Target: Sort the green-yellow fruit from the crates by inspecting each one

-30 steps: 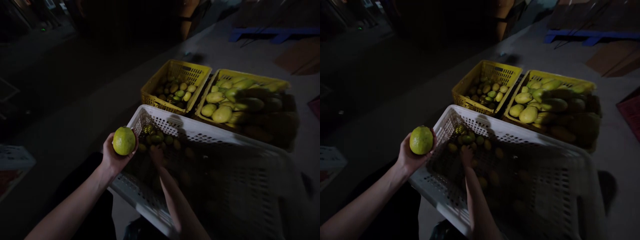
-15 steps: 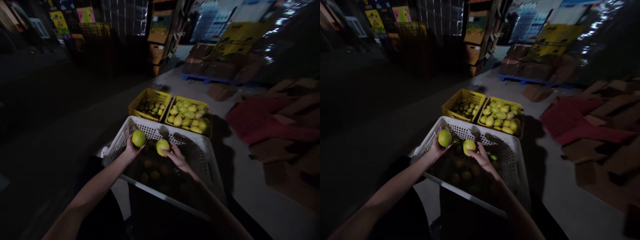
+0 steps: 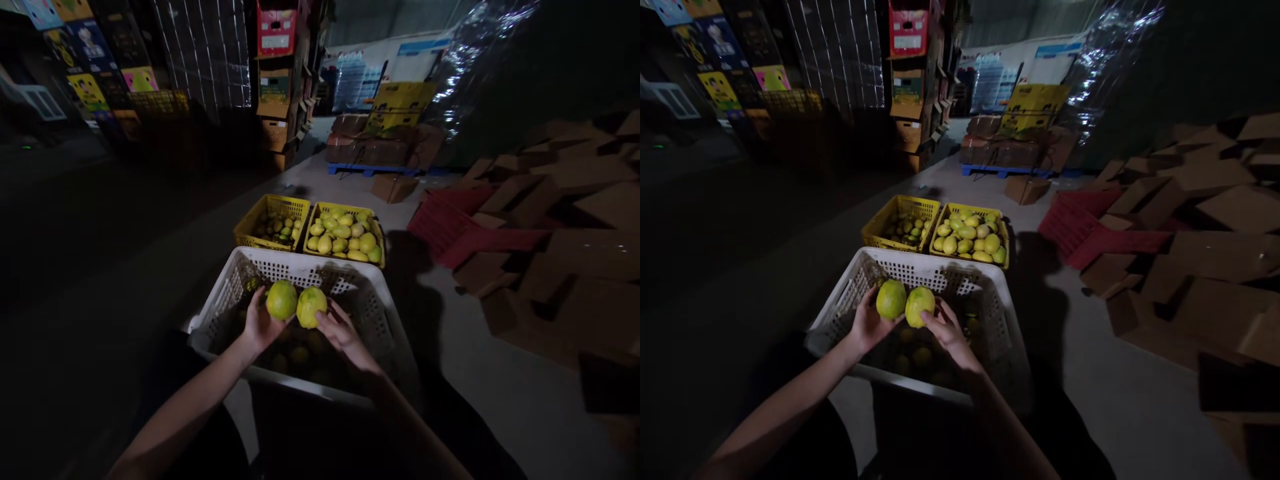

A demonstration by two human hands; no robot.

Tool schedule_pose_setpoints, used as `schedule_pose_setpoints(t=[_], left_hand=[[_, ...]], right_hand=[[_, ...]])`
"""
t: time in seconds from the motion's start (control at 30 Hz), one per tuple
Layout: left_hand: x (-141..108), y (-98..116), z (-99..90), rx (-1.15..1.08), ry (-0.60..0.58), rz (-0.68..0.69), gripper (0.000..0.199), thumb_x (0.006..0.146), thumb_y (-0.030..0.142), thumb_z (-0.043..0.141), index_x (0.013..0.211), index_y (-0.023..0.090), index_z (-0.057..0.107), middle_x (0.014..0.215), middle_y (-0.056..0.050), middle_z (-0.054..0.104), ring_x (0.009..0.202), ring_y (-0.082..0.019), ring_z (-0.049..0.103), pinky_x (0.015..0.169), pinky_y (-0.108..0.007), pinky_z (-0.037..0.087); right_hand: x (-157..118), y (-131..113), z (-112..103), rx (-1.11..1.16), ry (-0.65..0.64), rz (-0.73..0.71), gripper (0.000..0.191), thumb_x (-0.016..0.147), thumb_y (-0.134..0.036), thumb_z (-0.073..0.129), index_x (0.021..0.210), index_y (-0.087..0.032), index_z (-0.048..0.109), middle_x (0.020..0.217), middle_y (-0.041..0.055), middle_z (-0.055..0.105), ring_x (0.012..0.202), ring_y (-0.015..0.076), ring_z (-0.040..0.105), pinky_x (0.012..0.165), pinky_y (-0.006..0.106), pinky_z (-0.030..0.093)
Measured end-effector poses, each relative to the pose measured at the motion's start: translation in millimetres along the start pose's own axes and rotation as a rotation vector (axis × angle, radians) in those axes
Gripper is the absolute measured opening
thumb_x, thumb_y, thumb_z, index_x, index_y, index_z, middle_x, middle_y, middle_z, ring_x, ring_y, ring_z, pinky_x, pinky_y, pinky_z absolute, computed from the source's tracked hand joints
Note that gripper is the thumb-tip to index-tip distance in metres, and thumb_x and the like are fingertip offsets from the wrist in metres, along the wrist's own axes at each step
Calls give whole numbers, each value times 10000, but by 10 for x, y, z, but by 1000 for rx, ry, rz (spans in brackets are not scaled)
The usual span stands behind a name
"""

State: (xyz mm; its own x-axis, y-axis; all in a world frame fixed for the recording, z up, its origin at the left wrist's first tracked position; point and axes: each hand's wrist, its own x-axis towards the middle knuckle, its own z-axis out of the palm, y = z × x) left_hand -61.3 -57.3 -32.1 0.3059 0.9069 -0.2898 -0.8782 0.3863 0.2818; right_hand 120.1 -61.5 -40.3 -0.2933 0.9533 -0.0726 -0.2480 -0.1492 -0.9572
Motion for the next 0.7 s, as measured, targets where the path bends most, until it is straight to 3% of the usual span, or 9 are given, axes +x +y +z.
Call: schedule_pose_setpoints(t=[0.13, 0.3, 0.57, 0.7], left_hand=[[-18, 30, 52, 24, -25, -46, 401, 854, 377, 508, 1161, 137, 602, 1086, -108, 692, 1028, -247, 636, 940, -387, 449], [21, 58, 16, 38, -48, -52, 450, 835, 356, 541, 1234, 151, 572, 1096, -92, 691, 993, -223, 648, 914, -351, 461], [33, 47, -7, 43, 107, -74, 289, 830, 345, 551, 992, 133, 660, 884, -72, 724, 814, -201, 678, 838, -334, 496], [42, -93, -111, 22, 103, -84, 202, 822, 296, 551, 903, 145, 658, 810, -51, 715, 773, -200, 669, 848, -364, 490]], right_hand=[[-16, -17, -64, -15, 75, 93, 491, 676, -465, 712, 1102, -256, 587, 1155, 66, 659, 960, 240, 668, 760, 334, 552], [-9, -45, -71, -51, 88, 85, 504, 654, -461, 723, 1108, -264, 631, 1127, 61, 680, 908, 236, 676, 757, 349, 557], [-20, -73, -30, -124, 83, 80, 485, 658, -490, 696, 1088, -271, 652, 1076, 49, 694, 877, 234, 670, 732, 345, 550], [23, 5, -35, -133, 1, 14, 475, 691, -484, 677, 1089, -228, 637, 1045, 59, 693, 916, 242, 648, 785, 360, 536]])
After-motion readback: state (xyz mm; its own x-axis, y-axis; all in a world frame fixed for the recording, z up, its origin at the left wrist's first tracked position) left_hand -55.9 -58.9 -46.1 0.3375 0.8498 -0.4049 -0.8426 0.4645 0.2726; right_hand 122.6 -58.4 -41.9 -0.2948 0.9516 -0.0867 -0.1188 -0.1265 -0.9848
